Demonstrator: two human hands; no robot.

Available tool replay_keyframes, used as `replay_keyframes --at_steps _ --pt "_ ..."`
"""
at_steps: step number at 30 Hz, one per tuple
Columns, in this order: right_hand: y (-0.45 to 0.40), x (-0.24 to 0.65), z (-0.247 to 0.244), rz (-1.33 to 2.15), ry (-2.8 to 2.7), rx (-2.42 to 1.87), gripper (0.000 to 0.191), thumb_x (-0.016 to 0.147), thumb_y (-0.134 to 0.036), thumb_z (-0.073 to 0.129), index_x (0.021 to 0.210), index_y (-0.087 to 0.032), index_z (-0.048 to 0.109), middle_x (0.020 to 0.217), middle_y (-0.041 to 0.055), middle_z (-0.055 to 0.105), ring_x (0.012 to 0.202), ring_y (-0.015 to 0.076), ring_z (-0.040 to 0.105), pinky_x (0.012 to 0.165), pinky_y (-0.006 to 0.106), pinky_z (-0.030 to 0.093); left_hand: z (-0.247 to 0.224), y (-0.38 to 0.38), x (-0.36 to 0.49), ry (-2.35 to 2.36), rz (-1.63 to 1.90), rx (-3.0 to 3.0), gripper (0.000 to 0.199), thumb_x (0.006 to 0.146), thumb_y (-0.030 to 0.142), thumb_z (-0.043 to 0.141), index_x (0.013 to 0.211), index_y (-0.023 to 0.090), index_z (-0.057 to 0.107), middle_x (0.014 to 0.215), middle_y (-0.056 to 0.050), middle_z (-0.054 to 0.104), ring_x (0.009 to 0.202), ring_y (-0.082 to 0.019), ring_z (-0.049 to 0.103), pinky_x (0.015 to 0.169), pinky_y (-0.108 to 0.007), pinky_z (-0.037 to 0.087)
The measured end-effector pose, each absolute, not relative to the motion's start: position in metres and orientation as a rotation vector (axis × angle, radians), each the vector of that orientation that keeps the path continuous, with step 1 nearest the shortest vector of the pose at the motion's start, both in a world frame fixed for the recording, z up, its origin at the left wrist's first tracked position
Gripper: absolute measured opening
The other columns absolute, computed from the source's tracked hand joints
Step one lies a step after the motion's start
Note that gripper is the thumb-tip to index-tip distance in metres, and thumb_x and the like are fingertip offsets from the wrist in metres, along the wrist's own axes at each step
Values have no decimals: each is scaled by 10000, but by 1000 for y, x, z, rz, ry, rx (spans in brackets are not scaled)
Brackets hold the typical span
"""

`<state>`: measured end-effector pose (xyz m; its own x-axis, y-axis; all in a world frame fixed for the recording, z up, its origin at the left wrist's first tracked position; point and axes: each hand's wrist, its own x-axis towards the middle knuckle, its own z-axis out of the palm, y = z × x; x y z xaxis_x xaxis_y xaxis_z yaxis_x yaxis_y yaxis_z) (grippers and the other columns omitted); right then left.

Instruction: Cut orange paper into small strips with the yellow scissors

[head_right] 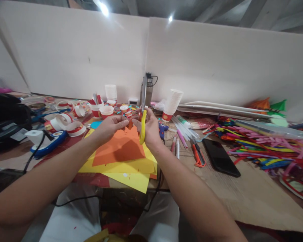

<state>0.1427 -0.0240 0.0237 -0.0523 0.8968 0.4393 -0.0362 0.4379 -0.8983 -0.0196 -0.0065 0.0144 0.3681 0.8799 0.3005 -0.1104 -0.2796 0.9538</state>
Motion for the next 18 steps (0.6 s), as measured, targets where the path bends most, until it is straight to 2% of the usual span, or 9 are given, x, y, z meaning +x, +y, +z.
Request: replay_keyframes --at_steps 5,11,15,18 --pt "-27 139 21 854 -1403 -864 458 697 -444 701 1017 -242 444 730 -35 530 507 80 480 446 224 412 12 -11 -14 847 1282 1637 169 679 305 741 764 160 726 728 -44 679 654 -134 561 635 -247 404" --pt "-30 137 22 841 -1436 -887 401 751 -400 656 1054 -248 442 734 -35 523 477 66 423 434 217 380 10 -8 -13 824 1263 1581 133 705 273 710 664 148 693 651 -51 663 618 -128 564 622 -251 408" --pt "-30 136 23 860 -1499 -888 382 774 -379 623 1087 -260 439 778 -26 542 544 82 460 494 225 409 15 -1 -21 721 1264 1378 191 694 299 730 616 139 662 608 -42 634 559 -94 517 557 -225 373" --pt "-32 134 21 900 -1603 -955 349 783 -407 614 1057 -244 472 738 -29 536 553 87 462 504 223 406 19 5 -28 638 1282 1196 195 647 297 773 640 135 666 616 -26 623 549 -82 519 557 -217 393"
